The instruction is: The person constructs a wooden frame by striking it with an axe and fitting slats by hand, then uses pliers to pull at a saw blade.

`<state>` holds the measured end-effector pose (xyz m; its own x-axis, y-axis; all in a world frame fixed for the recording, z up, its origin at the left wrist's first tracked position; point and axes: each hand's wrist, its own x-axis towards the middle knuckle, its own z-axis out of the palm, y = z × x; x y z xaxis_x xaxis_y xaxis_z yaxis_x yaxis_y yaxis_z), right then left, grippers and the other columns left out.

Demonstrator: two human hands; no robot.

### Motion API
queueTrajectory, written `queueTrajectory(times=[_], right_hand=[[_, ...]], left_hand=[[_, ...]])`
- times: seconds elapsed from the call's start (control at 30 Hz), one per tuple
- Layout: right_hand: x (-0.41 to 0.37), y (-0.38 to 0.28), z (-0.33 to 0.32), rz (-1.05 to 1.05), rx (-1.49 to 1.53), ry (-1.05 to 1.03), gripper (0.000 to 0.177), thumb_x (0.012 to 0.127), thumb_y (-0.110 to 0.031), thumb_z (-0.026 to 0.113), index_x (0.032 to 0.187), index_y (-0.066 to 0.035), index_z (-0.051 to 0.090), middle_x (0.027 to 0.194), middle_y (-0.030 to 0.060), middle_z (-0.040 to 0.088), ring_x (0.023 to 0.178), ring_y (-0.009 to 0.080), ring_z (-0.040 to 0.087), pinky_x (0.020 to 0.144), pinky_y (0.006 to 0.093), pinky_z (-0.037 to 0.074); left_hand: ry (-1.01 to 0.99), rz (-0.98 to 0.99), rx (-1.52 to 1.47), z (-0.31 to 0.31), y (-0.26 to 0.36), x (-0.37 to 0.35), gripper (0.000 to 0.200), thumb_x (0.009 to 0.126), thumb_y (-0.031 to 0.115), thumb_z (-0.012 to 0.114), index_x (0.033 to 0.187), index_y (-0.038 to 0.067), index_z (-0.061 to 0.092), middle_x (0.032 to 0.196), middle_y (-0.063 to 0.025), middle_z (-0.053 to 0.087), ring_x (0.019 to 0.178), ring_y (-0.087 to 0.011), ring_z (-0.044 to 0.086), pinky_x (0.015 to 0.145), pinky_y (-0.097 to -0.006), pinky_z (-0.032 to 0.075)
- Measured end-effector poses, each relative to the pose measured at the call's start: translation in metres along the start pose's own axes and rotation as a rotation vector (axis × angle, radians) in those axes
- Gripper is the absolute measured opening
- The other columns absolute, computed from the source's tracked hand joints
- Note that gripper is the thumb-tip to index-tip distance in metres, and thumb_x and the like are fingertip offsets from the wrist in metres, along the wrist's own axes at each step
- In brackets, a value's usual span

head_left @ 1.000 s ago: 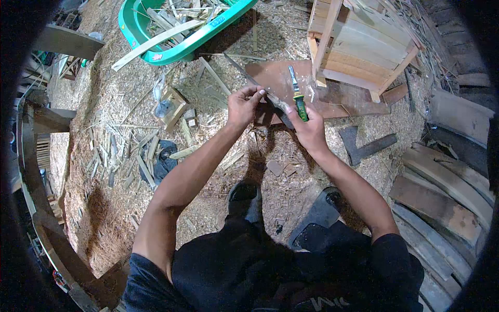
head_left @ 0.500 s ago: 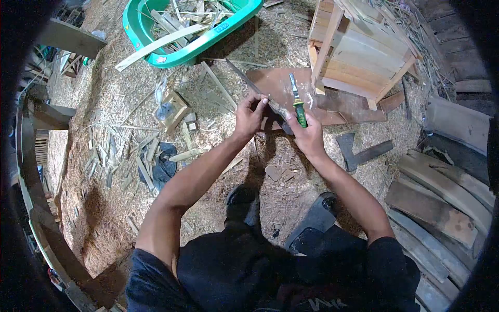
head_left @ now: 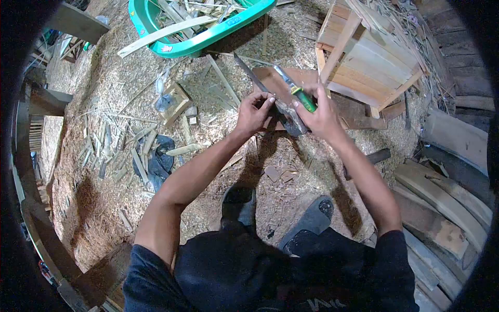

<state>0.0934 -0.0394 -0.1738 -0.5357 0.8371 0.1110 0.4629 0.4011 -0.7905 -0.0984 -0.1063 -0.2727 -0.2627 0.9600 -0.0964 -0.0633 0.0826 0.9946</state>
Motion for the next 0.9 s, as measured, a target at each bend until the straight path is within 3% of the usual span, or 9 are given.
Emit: queueTrajectory(times=[0.07,0.17,0.4,0.5,0.6,0.7,0.8,0.87,0.9], right_hand=[[0.019,-0.008,-0.012,-0.053,-0.059,-0.099,0.046,0.083,-0.026,0.073,0.117,-0.003,0.052,0.103,0.0235,0.063,0.102,0.0382,0.063,0.085,0.0435,0.051],[0.035,-0.006,-0.021,-0.352,-0.343,-0.189,0.041,0.083,-0.02,0.072,0.117,-0.003,0.056,0.109,0.0238,0.063,0.106,0.0402,0.061,0.09,0.0459,0.05],[0.054,0.002,-0.018,-0.491,-0.398,-0.265,0.04,0.077,-0.015,0.071,0.114,-0.003,0.059,0.116,0.0202,0.063,0.11,0.0405,0.059,0.093,0.0458,0.048],[0.055,0.005,-0.015,-0.211,-0.26,-0.492,0.04,0.078,-0.015,0.07,0.115,-0.005,0.059,0.117,0.0213,0.062,0.108,0.0411,0.059,0.091,0.0456,0.049],[0.054,0.001,-0.013,-0.105,-0.201,-0.522,0.041,0.079,-0.017,0.068,0.117,-0.007,0.058,0.116,0.0221,0.062,0.105,0.0423,0.06,0.089,0.0467,0.05],[0.055,0.01,-0.011,-0.457,-0.302,-0.374,0.04,0.079,-0.016,0.069,0.117,-0.007,0.057,0.112,0.0223,0.061,0.101,0.0425,0.06,0.086,0.0483,0.051],[0.054,0.009,-0.009,-0.381,-0.44,-0.428,0.045,0.077,-0.011,0.069,0.119,-0.004,0.054,0.109,0.0222,0.06,0.101,0.0426,0.059,0.085,0.0489,0.05],[0.051,0.008,-0.005,-0.409,-0.437,-0.325,0.047,0.076,-0.008,0.069,0.119,-0.004,0.052,0.111,0.0219,0.059,0.102,0.0425,0.059,0.085,0.049,0.05],[0.05,0.008,-0.004,-0.425,-0.434,-0.275,0.048,0.075,-0.006,0.069,0.12,-0.003,0.052,0.111,0.0218,0.059,0.102,0.0425,0.059,0.085,0.049,0.05]], left_hand=[[0.014,-0.04,0.033,0.0,0.005,-0.001,0.011,0.093,0.011,0.067,0.096,0.001,0.067,0.086,-0.0003,0.066,0.079,-0.0076,0.058,0.072,-0.0246,0.049],[0.051,0.076,0.063,-0.002,0.0,0.001,0.012,0.091,0.013,0.068,0.095,0.002,0.068,0.085,0.0002,0.067,0.078,-0.0076,0.058,0.072,-0.0255,0.05],[0.052,0.084,0.145,-0.004,-0.006,0.002,0.013,0.091,0.014,0.069,0.096,0.002,0.069,0.085,-0.0006,0.067,0.078,-0.0083,0.059,0.073,-0.0271,0.05],[0.045,0.022,0.157,-0.004,-0.007,0.002,0.014,0.091,0.014,0.069,0.096,0.001,0.069,0.086,-0.0017,0.068,0.079,-0.0085,0.06,0.073,-0.0275,0.05],[0.041,0.003,0.123,-0.004,0.003,0.0,0.016,0.091,0.015,0.069,0.096,0.0,0.069,0.087,-0.0028,0.069,0.08,-0.0091,0.06,0.073,-0.028,0.05],[0.041,-0.026,0.14,-0.003,0.015,-0.003,0.016,0.09,0.014,0.069,0.096,-0.001,0.069,0.086,-0.0036,0.069,0.08,-0.0096,0.061,0.073,-0.0283,0.051],[0.057,-0.016,0.151,-0.002,0.017,-0.002,0.017,0.09,0.014,0.071,0.096,-0.002,0.069,0.085,-0.0039,0.069,0.078,-0.0099,0.061,0.071,-0.0284,0.051],[0.061,0.039,0.169,-0.003,-0.002,0.002,0.018,0.089,0.014,0.071,0.095,-0.002,0.069,0.084,-0.0039,0.069,0.077,-0.0099,0.061,0.07,-0.0284,0.051],[0.053,-0.026,0.121,-0.003,0.002,0.001,0.018,0.09,0.015,0.071,0.095,-0.002,0.069,0.084,-0.0036,0.069,0.076,-0.0096,0.06,0.069,-0.0283,0.051]])
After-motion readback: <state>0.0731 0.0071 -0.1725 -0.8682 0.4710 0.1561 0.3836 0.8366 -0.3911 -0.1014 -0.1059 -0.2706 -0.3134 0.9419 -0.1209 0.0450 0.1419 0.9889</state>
